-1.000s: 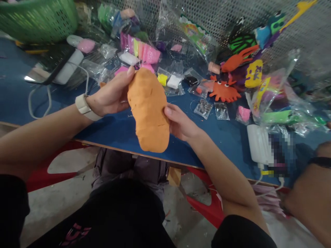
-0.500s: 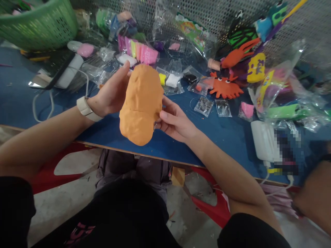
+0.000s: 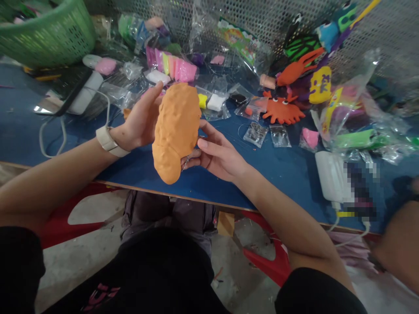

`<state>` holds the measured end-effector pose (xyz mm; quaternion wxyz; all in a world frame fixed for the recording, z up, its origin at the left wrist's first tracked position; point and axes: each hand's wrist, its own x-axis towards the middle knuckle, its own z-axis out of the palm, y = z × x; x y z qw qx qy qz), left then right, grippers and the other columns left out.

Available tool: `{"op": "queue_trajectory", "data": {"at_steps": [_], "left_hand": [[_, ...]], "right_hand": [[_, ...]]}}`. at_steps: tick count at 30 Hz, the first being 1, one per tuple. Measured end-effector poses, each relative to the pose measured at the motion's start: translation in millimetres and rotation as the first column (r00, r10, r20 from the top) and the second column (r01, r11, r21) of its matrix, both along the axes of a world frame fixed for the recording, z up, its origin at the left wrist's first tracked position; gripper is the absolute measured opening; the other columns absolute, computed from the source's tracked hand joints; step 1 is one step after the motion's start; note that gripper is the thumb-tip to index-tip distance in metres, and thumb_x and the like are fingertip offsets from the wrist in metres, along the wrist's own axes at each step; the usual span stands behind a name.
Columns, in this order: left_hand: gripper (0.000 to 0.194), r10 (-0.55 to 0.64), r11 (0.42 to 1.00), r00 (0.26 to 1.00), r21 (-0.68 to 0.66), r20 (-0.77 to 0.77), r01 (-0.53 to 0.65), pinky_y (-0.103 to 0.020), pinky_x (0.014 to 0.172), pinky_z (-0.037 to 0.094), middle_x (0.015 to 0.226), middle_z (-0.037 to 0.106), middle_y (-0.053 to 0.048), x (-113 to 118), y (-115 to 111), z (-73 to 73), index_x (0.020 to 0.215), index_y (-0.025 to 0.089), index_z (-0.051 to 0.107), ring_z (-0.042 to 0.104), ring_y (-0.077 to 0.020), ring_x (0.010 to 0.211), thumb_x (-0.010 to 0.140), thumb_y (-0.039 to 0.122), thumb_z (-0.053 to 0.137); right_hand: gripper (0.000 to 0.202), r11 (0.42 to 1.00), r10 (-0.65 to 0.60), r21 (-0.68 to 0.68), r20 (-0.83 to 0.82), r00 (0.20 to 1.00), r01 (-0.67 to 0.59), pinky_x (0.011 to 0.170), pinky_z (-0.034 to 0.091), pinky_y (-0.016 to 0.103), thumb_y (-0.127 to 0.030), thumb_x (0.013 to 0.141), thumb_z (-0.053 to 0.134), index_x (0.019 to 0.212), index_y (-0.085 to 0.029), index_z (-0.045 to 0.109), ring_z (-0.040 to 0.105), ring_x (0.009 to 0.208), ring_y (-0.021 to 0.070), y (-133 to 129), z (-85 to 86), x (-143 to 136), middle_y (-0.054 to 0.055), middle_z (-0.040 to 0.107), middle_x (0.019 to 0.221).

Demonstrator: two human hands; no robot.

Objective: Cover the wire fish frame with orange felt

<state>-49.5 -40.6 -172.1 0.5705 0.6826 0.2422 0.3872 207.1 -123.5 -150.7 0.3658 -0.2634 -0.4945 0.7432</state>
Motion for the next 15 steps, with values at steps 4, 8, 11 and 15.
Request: {"op": "queue_trajectory", "data": {"at_steps": [4, 8, 11, 15], "left_hand": [[0.058, 0.177, 0.973, 0.982, 0.138, 0.059, -0.183, -0.064, 0.110, 0.075, 0.142, 0.082, -0.010, -4.9, 13.7, -25.0, 0.137, 0.036, 0.072, 0.083, -0.0370, 0.138, 0.121, 0.080, 0.038], [0.051, 0.377, 0.850, 0.922, 0.362, 0.087, -0.382, -0.056, 0.107, 0.073, 0.144, 0.076, -0.007, -6.6, 11.3, -24.9, 0.141, 0.043, 0.070, 0.078, -0.0352, 0.136, 0.112, 0.084, 0.062], [0.056, 0.359, 0.802, 0.931, 0.490, 0.059, -0.340, -0.051, 0.106, 0.071, 0.150, 0.073, -0.010, -3.6, -5.5, -9.1, 0.151, 0.041, 0.065, 0.077, -0.0335, 0.135, 0.112, 0.081, 0.066], [0.084, 0.353, 0.770, 0.934, 0.586, -0.061, -0.252, -0.055, 0.118, 0.067, 0.165, 0.066, -0.020, 4.5, -24.0, 3.2, 0.166, 0.032, 0.055, 0.073, -0.0380, 0.146, 0.105, 0.087, 0.074]], "right_hand": [[0.070, 0.994, -0.074, 0.080, 0.037, 0.997, 0.071, 0.076, 0.078, 0.035, -0.063, 0.091, 0.102, 0.142, -0.037, 0.063, 0.089, 0.087, 0.0211, 4.2, -7.7, 0.0, -0.004, 0.085, 0.106], [0.075, 0.962, -0.200, 0.193, 0.021, 0.980, 0.192, 0.087, 0.081, 0.041, -0.062, 0.089, 0.104, 0.145, -0.042, 0.059, 0.091, 0.101, 0.0228, 7.5, -15.6, -2.2, -0.003, 0.086, 0.125], [0.080, 0.932, -0.277, 0.245, 0.008, 0.961, 0.267, 0.097, 0.082, 0.046, -0.060, 0.085, 0.108, 0.147, -0.045, 0.058, 0.090, 0.112, 0.0243, 8.6, -18.8, -2.7, -0.002, 0.083, 0.140], [0.082, 0.898, -0.321, 0.334, 0.051, 0.946, 0.286, 0.102, 0.081, 0.052, -0.071, 0.084, 0.105, 0.149, -0.047, 0.061, 0.087, 0.125, 0.0290, 11.0, -24.5, 0.1, 0.001, 0.082, 0.145]]}}
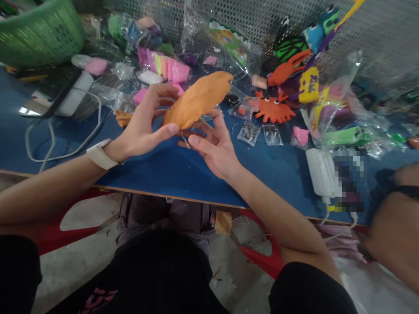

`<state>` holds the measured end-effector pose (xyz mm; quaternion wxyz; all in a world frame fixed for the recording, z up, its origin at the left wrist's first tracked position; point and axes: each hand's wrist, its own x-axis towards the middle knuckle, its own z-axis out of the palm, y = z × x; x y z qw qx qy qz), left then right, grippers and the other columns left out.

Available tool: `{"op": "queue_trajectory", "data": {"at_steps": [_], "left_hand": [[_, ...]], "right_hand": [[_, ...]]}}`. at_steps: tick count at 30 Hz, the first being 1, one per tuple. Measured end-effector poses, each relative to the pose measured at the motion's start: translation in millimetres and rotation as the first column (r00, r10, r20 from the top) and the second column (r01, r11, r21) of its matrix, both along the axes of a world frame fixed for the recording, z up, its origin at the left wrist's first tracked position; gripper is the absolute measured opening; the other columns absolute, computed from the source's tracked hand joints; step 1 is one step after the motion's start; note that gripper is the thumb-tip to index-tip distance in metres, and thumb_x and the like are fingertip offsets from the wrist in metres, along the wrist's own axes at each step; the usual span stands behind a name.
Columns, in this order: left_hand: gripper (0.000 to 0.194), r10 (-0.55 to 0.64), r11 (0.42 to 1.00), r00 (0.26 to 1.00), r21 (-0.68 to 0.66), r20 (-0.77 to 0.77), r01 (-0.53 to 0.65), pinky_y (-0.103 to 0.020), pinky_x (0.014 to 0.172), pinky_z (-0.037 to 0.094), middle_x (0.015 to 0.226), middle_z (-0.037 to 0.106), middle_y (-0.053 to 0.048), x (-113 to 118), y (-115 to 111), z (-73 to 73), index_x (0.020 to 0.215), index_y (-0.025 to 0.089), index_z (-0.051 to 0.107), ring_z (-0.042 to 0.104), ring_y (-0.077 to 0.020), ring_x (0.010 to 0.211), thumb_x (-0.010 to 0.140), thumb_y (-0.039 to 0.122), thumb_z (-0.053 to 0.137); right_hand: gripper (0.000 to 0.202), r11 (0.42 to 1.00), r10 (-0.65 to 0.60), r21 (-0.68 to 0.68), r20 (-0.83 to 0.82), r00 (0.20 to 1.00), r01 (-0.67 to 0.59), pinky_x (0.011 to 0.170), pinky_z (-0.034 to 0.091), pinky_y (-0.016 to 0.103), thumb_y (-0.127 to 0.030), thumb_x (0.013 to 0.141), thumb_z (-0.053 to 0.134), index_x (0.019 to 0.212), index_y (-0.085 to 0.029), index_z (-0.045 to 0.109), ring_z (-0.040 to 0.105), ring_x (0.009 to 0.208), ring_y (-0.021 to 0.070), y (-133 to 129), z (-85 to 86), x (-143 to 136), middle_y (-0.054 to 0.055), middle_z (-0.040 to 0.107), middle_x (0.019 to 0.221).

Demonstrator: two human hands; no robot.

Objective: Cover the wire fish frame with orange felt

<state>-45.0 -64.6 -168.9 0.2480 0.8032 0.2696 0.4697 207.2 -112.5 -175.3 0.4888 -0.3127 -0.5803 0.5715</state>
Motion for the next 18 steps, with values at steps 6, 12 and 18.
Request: {"op": "queue_trajectory", "data": {"at_steps": [6, 12, 18], "left_hand": [[0.088, -0.004, 0.998, 0.994, 0.057, -0.106, 0.010, -0.063, 0.133, 0.057, 0.168, 0.065, -0.024, 4.0, -2.3, -1.4, 0.171, 0.026, 0.053, 0.068, -0.0419, 0.156, 0.108, 0.084, 0.072], [0.089, -0.018, 0.999, 0.990, 0.040, -0.137, 0.023, -0.064, 0.130, 0.059, 0.166, 0.066, -0.024, 4.0, -6.7, 2.1, 0.172, 0.025, 0.052, 0.069, -0.0427, 0.154, 0.109, 0.086, 0.067], [0.088, -0.113, 0.994, 0.985, -0.011, -0.131, 0.112, -0.061, 0.126, 0.064, 0.164, 0.068, -0.021, 6.2, -11.2, 6.6, 0.173, 0.026, 0.053, 0.072, -0.0413, 0.153, 0.111, 0.088, 0.062]], "right_hand": [[0.068, 0.994, -0.011, 0.108, 0.098, 0.995, 0.000, 0.108, 0.078, 0.055, -0.078, 0.097, 0.092, 0.151, -0.047, 0.064, 0.082, 0.133, 0.0283, 5.6, -10.0, 3.2, 0.001, 0.083, 0.139], [0.048, 0.935, -0.225, 0.310, 0.139, 0.964, 0.174, 0.109, 0.077, 0.055, -0.076, 0.104, 0.087, 0.128, -0.036, 0.076, 0.087, 0.123, 0.0307, 6.7, -13.9, -1.3, 0.004, 0.086, 0.122], [0.039, 0.821, -0.411, 0.484, 0.135, 0.901, 0.302, 0.080, 0.078, 0.044, -0.069, 0.110, 0.082, 0.107, -0.030, 0.084, 0.089, 0.093, 0.0273, 1.2, -7.9, -0.8, 0.004, 0.085, 0.097]]}}
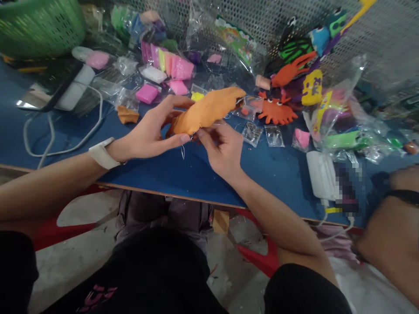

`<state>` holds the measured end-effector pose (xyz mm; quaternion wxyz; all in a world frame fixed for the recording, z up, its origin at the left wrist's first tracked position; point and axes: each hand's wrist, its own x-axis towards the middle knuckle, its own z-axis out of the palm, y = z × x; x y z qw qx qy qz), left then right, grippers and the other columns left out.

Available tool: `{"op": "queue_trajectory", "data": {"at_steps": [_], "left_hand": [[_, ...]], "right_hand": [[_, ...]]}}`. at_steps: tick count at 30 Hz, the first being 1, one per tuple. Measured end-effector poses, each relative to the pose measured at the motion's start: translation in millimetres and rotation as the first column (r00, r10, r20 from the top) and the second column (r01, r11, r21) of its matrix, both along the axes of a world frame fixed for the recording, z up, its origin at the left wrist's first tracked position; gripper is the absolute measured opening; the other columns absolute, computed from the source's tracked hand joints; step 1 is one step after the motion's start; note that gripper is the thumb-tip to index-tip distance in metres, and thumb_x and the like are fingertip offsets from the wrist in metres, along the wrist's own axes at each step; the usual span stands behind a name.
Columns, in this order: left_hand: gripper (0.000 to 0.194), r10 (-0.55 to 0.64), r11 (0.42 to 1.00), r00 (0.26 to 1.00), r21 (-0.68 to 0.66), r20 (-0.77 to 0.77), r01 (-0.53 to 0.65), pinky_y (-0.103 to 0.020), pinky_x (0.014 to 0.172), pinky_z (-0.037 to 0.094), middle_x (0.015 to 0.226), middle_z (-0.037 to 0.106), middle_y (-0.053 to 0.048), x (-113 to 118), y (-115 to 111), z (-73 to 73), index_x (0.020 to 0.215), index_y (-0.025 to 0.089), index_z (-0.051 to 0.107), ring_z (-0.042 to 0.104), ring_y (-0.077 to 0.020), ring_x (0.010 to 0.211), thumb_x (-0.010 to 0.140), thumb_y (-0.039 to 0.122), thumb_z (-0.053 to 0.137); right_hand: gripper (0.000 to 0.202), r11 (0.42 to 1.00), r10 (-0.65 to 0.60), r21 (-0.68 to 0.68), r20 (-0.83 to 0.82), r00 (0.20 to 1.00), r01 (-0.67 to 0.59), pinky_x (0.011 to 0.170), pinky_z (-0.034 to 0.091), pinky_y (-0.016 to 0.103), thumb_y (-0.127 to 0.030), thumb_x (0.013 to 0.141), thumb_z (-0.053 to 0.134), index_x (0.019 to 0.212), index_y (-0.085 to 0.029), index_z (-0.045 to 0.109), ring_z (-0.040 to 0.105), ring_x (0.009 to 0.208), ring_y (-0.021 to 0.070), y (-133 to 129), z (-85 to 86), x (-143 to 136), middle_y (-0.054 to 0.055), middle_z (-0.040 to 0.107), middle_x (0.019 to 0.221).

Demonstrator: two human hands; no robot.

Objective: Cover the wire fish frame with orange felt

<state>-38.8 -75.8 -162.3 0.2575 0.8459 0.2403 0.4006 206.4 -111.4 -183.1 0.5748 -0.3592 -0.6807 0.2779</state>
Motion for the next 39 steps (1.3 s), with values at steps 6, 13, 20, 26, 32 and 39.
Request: {"op": "queue_trajectory", "data": {"at_steps": [6, 13, 20, 26, 32, 39], "left_hand": [[0.078, -0.061, 0.998, 0.996, -0.016, 0.066, 0.062, -0.060, 0.124, 0.069, 0.159, 0.075, -0.016, 4.1, -0.3, 1.5, 0.168, 0.029, 0.061, 0.079, -0.0379, 0.145, 0.111, 0.083, 0.068], [0.073, 0.016, 0.996, 0.995, 0.086, 0.094, -0.024, -0.066, 0.128, 0.066, 0.169, 0.071, -0.018, 2.6, -4.0, 7.4, 0.168, 0.031, 0.065, 0.071, -0.0424, 0.158, 0.112, 0.078, 0.069], [0.053, -0.136, 0.919, 0.983, 0.386, 0.120, 0.080, -0.062, 0.133, 0.065, 0.172, 0.073, -0.009, -3.2, -5.8, 16.7, 0.172, 0.033, 0.067, 0.072, -0.0343, 0.161, 0.123, 0.029, 0.048], [0.065, -0.051, 0.968, 0.999, 0.247, -0.006, 0.051, -0.078, 0.142, 0.050, 0.175, 0.071, 0.001, -3.4, -2.0, 11.9, 0.167, 0.048, 0.071, 0.065, -0.0434, 0.168, 0.120, 0.080, 0.041], [0.082, -0.204, 0.906, 0.978, 0.370, -0.039, 0.204, -0.066, 0.153, 0.037, 0.201, 0.036, -0.005, -2.8, -4.5, 9.5, 0.196, 0.038, 0.021, 0.039, -0.0401, 0.186, 0.122, 0.068, 0.039], [0.088, -0.144, 0.967, 0.987, 0.205, -0.065, 0.154, -0.069, 0.151, 0.038, 0.193, 0.051, -0.008, 7.4, -16.7, 19.5, 0.177, 0.030, 0.059, 0.042, -0.0444, 0.183, 0.117, 0.090, 0.035]], "right_hand": [[0.040, 0.998, -0.045, -0.034, 0.058, 0.997, 0.047, 0.066, 0.074, 0.042, -0.072, 0.105, 0.088, 0.106, -0.032, 0.088, 0.083, 0.072, 0.0240, -5.3, 10.7, 2.2, 0.002, 0.084, 0.090], [0.040, 0.997, -0.067, -0.048, 0.012, 0.998, 0.068, 0.066, 0.074, 0.041, -0.072, 0.105, 0.087, 0.109, -0.032, 0.088, 0.085, 0.075, 0.0247, -6.0, 8.7, 1.0, 0.003, 0.085, 0.092], [0.039, 0.998, -0.051, -0.041, -0.030, 0.998, 0.049, 0.066, 0.073, 0.038, -0.070, 0.106, 0.088, 0.107, -0.031, 0.086, 0.085, 0.072, 0.0218, -10.1, 12.5, -2.5, 0.001, 0.084, 0.087], [0.046, 0.995, -0.076, -0.060, 0.012, 0.997, 0.077, 0.053, 0.065, 0.034, -0.074, 0.107, 0.084, 0.099, -0.029, 0.085, 0.078, 0.057, 0.0201, -16.9, 21.2, -6.2, -0.001, 0.078, 0.072], [0.043, 0.996, -0.072, -0.038, 0.093, 0.993, 0.076, 0.056, 0.067, 0.035, -0.071, 0.109, 0.083, 0.098, -0.030, 0.089, 0.074, 0.054, 0.0191, -22.1, 31.2, -3.1, -0.002, 0.076, 0.068], [0.044, 0.996, -0.063, -0.059, 0.089, 0.994, 0.068, 0.064, 0.071, 0.037, -0.071, 0.108, 0.085, 0.094, -0.029, 0.088, 0.075, 0.056, 0.0194, -27.5, 38.5, -4.8, -0.002, 0.075, 0.066]]}}
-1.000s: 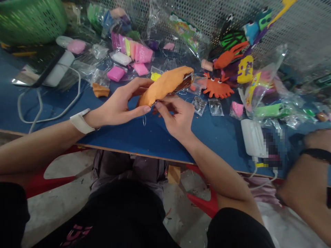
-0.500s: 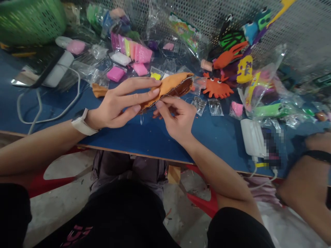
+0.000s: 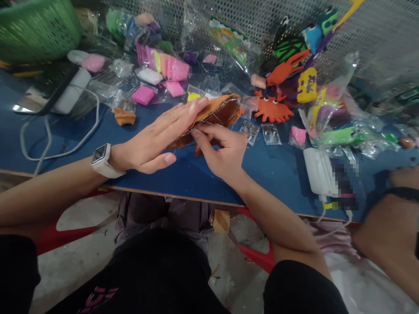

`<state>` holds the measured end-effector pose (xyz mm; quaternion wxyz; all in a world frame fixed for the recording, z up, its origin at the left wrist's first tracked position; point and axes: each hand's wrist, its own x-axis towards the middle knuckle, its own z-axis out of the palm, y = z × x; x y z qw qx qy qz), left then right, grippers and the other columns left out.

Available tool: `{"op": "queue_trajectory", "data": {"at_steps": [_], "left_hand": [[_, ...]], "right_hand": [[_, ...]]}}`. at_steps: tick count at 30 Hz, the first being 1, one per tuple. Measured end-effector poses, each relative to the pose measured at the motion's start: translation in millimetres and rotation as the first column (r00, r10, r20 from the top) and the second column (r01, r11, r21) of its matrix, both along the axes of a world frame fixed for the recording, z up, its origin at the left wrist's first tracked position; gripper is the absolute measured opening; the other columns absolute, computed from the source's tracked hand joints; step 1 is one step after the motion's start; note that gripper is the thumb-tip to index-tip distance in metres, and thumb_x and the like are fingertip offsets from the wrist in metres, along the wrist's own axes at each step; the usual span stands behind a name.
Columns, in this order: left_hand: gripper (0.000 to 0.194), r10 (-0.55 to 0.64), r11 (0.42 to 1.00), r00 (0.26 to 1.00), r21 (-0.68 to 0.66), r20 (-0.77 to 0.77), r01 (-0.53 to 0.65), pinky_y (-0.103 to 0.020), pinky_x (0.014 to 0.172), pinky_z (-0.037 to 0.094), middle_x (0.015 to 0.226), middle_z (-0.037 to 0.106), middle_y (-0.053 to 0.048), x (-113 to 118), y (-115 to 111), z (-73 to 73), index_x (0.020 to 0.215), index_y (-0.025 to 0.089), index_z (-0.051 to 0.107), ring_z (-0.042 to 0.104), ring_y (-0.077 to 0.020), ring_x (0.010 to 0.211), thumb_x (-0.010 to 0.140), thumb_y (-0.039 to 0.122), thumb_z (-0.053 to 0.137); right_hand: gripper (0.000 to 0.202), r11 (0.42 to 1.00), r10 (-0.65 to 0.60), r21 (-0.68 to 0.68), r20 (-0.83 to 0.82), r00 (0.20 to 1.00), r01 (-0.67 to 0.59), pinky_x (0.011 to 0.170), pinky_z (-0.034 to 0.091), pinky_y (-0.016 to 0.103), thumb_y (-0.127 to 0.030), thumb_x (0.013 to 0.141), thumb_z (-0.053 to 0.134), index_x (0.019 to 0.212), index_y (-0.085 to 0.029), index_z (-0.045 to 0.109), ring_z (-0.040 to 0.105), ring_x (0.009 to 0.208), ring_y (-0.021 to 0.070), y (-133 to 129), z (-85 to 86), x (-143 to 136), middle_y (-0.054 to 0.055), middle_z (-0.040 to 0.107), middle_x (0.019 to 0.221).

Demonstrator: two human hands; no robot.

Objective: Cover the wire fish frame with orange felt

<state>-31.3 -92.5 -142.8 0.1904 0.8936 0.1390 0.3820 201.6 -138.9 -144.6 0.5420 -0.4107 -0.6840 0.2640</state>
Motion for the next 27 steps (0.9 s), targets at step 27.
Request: {"op": "queue_trajectory", "data": {"at_steps": [27], "left_hand": [[0.079, 0.148, 0.975, 0.989, 0.166, 0.012, -0.148, -0.072, 0.132, 0.056, 0.169, 0.068, -0.020, -4.2, 1.9, -25.2, 0.177, 0.030, 0.062, 0.066, -0.0447, 0.158, 0.118, 0.081, 0.047]], "right_hand": [[0.033, 0.971, -0.173, 0.179, 0.059, 0.983, 0.160, 0.064, 0.070, 0.037, -0.058, 0.113, 0.079, 0.100, -0.030, 0.091, 0.074, 0.055, 0.0201, 14.4, -10.4, 8.0, -0.002, 0.075, 0.066]]}}
